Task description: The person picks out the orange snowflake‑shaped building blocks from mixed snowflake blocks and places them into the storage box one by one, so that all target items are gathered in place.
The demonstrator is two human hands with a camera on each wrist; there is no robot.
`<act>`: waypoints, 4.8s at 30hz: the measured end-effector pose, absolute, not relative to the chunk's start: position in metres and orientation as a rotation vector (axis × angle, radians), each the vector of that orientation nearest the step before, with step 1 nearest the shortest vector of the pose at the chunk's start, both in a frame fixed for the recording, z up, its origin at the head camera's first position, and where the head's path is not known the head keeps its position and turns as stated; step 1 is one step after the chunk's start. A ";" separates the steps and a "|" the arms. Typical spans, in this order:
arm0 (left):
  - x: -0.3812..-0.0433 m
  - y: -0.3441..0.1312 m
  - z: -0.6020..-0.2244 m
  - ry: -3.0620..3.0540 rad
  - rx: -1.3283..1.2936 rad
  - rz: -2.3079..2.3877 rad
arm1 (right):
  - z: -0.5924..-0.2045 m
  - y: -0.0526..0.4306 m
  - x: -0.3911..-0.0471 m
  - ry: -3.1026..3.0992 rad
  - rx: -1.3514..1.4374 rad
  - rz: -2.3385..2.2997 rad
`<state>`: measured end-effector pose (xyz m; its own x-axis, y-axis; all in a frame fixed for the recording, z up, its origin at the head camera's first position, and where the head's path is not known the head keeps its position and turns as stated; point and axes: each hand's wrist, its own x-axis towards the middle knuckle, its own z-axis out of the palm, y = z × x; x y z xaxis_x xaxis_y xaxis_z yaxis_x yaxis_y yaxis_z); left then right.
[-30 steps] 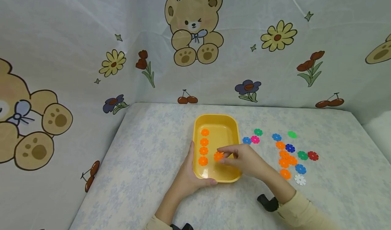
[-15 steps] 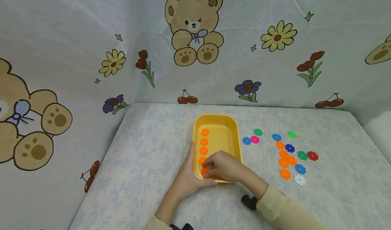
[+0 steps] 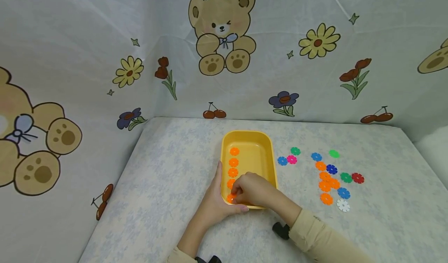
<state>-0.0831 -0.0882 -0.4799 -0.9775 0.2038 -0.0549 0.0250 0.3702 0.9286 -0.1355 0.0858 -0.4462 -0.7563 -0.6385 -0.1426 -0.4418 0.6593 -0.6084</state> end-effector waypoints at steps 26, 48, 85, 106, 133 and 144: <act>-0.085 -0.086 -0.480 2.434 0.173 1.720 | -0.436 0.262 -0.165 3.042 -0.074 -0.504; -0.086 -0.085 -0.479 2.451 0.179 1.703 | -0.449 0.309 -0.167 2.876 0.115 -0.500; -0.087 -0.085 -0.482 2.451 0.174 1.686 | -0.413 0.191 -0.192 2.815 -0.190 -1.210; -0.087 -0.086 -0.481 2.438 0.177 1.678 | -0.427 0.104 -0.219 2.955 -0.460 -0.594; -0.086 -0.086 -0.483 2.442 0.220 1.703 | -0.435 0.096 -0.218 3.083 -0.416 -0.245; -0.086 -0.084 -0.481 2.432 0.182 1.714 | -0.385 0.166 -0.182 3.110 -0.380 -0.711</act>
<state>-0.0860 -0.0844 -0.4809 -0.9797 0.1910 -0.0607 0.0072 0.3359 0.9419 -0.1823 0.1665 -0.3851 -0.9695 -0.2128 0.1215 -0.2445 0.8741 -0.4196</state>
